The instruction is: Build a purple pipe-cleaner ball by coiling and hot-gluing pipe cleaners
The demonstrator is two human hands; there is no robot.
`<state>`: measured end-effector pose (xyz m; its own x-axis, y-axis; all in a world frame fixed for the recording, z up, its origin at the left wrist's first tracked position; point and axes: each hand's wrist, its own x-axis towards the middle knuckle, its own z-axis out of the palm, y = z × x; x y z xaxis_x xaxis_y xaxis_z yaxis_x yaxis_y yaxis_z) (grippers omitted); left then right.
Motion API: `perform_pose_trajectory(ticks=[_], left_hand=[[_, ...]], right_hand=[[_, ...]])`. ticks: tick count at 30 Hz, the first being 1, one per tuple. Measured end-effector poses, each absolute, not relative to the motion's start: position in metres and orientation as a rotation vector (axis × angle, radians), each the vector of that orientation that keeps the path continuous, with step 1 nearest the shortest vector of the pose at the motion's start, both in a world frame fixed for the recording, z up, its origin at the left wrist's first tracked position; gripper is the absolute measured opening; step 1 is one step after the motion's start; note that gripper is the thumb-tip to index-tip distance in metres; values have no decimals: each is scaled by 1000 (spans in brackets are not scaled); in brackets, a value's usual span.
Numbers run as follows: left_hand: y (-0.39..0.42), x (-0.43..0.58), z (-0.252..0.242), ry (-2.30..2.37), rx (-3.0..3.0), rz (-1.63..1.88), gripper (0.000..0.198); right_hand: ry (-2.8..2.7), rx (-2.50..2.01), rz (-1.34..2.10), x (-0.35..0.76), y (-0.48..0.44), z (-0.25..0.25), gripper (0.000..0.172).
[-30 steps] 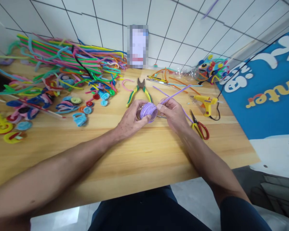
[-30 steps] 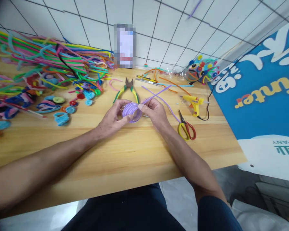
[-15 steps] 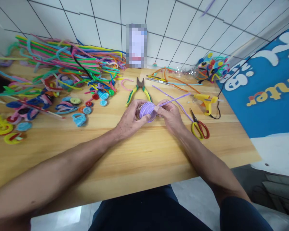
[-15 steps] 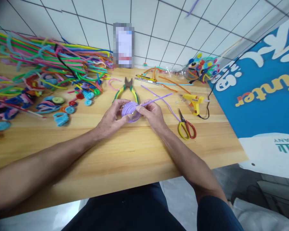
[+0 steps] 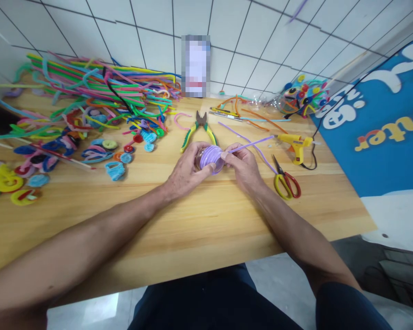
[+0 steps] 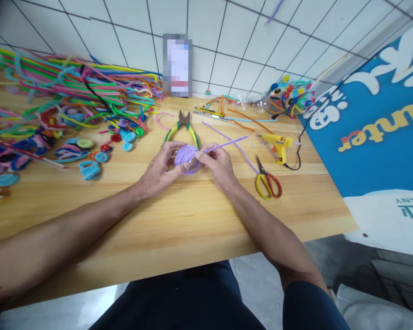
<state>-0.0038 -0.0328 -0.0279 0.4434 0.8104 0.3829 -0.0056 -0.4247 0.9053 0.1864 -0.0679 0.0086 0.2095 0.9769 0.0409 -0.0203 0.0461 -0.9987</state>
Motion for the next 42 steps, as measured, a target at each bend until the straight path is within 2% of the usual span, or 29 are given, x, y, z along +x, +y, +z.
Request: perform_pose_trajectory(ticks=[12, 24, 38, 42], left_hand=[[-31, -3, -31, 704, 1838, 1125, 44], [-34, -4, -26, 678, 1911, 1124, 43], [-38, -3, -24, 672, 1897, 1133, 42], [-39, -5, -21, 671, 1843, 1086, 45]], right_hand=[[-1068, -1227, 1019, 185, -69, 8, 24], [-1073, -1229, 1008, 182, -72, 9, 35], [-1098, -1266, 1023, 184, -78, 11, 25], [-1058, -1266, 1068, 182, -77, 12, 30]])
